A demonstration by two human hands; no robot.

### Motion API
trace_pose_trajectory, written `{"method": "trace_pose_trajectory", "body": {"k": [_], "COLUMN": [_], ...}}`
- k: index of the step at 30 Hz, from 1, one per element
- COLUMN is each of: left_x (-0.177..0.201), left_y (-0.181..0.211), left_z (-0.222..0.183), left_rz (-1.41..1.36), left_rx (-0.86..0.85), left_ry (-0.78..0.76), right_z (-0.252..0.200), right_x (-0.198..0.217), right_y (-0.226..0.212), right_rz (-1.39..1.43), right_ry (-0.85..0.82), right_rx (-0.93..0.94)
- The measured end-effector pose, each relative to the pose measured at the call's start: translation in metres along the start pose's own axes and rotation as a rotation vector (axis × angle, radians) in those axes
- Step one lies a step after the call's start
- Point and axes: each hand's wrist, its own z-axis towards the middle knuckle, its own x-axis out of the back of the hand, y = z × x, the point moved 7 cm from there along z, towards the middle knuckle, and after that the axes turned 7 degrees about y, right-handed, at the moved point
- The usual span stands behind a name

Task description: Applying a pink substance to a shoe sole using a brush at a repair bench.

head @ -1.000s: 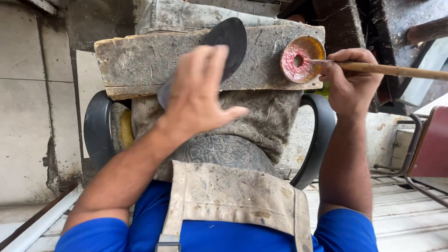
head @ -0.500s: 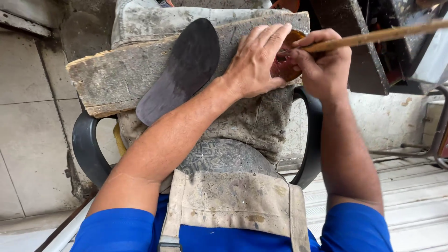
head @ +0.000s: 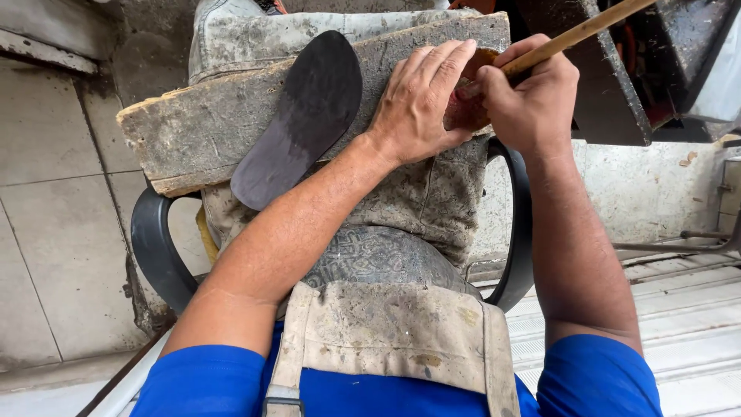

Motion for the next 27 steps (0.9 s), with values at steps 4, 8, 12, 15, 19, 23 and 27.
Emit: {"method": "trace_pose_trajectory", "body": {"k": [4, 8, 12, 15, 19, 23, 27], "left_x": [0.0, 0.005, 0.002, -0.006, -0.004, -0.005, -0.01], "left_y": [-0.002, 0.0, -0.006, -0.01, -0.011, -0.012, -0.01], "left_z": [0.0, 0.004, 0.005, 0.004, 0.011, 0.011, 0.011], "left_rz": [-0.014, -0.031, -0.038, -0.045, -0.029, -0.06, 0.005], "left_rx": [0.014, 0.026, 0.038, 0.079, 0.071, 0.102, 0.074], "left_ry": [0.01, 0.034, 0.026, -0.047, -0.066, -0.076, -0.091], "right_z": [-0.006, -0.009, -0.006, -0.003, 0.006, 0.004, 0.007], "right_x": [-0.008, -0.012, -0.005, -0.003, -0.005, -0.009, 0.01], "right_y": [0.017, 0.039, 0.035, 0.015, 0.015, 0.001, 0.003], "right_rz": [0.383, 0.65, 0.734, 0.667, 0.715, 0.572, 0.35], "right_ry": [0.049, 0.056, 0.112, 0.034, -0.124, -0.207, -0.08], "right_rx": [-0.371, -0.489, -0.458, -0.17, -0.054, -0.021, 0.12]}}
